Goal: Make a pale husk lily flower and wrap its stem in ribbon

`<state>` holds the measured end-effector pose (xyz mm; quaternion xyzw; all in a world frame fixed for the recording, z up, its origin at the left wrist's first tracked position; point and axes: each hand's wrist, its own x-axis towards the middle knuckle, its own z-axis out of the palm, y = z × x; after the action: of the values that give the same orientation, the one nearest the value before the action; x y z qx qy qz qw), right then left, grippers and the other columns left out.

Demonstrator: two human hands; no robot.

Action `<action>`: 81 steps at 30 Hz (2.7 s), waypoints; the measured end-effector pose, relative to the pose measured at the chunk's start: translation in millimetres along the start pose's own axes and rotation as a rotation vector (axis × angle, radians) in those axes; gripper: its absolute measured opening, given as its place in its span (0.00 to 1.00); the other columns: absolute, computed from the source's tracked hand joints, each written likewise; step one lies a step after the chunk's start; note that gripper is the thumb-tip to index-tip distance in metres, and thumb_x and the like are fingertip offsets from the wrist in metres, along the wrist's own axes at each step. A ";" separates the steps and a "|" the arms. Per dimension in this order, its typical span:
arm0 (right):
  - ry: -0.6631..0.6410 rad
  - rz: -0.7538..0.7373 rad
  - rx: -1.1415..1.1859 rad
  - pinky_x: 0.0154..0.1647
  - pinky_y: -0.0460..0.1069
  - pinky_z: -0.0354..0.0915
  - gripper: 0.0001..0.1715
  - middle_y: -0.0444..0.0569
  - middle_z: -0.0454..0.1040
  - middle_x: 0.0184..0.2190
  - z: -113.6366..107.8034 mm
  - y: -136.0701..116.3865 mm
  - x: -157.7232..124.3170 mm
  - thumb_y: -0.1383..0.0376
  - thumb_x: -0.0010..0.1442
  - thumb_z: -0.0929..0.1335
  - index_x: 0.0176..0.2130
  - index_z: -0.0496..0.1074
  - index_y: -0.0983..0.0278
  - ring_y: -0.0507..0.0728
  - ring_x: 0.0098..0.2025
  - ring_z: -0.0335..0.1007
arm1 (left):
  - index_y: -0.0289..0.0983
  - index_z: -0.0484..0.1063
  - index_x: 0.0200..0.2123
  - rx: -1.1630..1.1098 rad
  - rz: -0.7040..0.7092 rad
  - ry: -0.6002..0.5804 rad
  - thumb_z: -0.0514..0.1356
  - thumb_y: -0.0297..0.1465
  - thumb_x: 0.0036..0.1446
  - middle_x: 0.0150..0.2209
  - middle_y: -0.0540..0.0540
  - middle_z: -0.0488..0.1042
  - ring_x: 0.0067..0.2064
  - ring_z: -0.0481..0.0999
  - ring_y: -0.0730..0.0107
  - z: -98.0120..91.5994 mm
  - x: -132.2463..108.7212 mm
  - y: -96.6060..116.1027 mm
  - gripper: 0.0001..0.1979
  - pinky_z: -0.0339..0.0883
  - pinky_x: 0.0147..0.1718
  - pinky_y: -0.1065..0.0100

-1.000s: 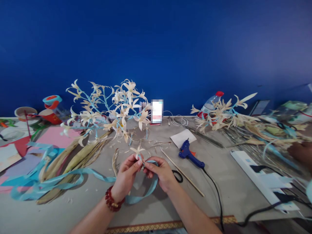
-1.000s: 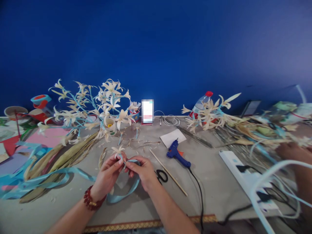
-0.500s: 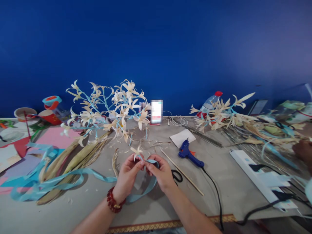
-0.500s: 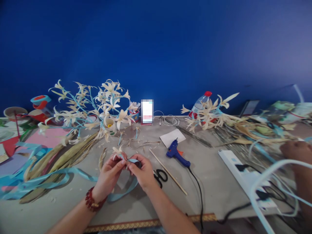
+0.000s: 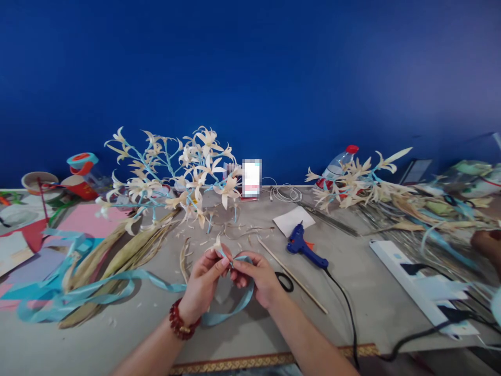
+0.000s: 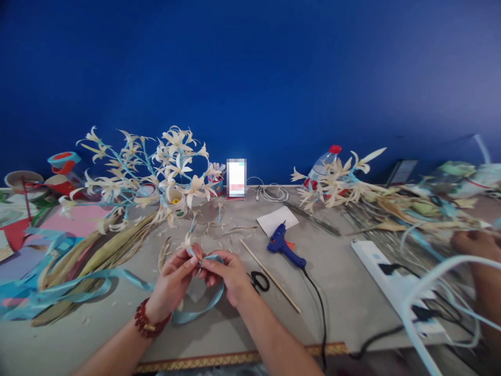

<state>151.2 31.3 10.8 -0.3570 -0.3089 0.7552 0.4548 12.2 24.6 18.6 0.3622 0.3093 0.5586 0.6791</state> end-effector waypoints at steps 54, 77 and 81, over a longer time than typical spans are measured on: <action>0.000 -0.006 0.174 0.17 0.41 0.54 0.15 0.40 0.70 0.15 5.9 4.1 -0.6 0.62 0.42 0.79 0.24 0.72 0.66 0.44 0.14 0.52 | 0.35 0.73 0.30 -0.160 -0.068 -0.036 0.66 0.31 0.52 0.32 0.50 0.68 0.28 0.71 0.73 7.7 0.5 -0.3 0.06 0.70 0.28 0.69; 0.112 -0.152 0.011 0.18 0.41 0.55 0.12 0.42 0.73 0.17 3.7 5.7 -1.2 0.61 0.46 0.76 0.24 0.74 0.65 0.46 0.16 0.60 | 0.35 0.73 0.30 -0.033 -0.009 0.045 0.67 0.30 0.52 0.30 0.50 0.71 0.30 0.69 0.73 3.8 2.8 -3.5 0.06 0.65 0.31 0.69; 0.110 -0.115 0.048 0.17 0.41 0.56 0.11 0.43 0.73 0.16 4.6 4.4 -1.5 0.62 0.45 0.76 0.23 0.73 0.66 0.46 0.15 0.60 | 0.34 0.73 0.29 -0.068 -0.003 0.038 0.67 0.29 0.51 0.31 0.50 0.71 0.29 0.71 0.74 5.8 2.8 -2.1 0.06 0.67 0.29 0.70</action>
<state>145.9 27.5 10.2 -0.3686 -0.2853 0.7144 0.5219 18.6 26.3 20.0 0.3276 0.3036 0.5746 0.6858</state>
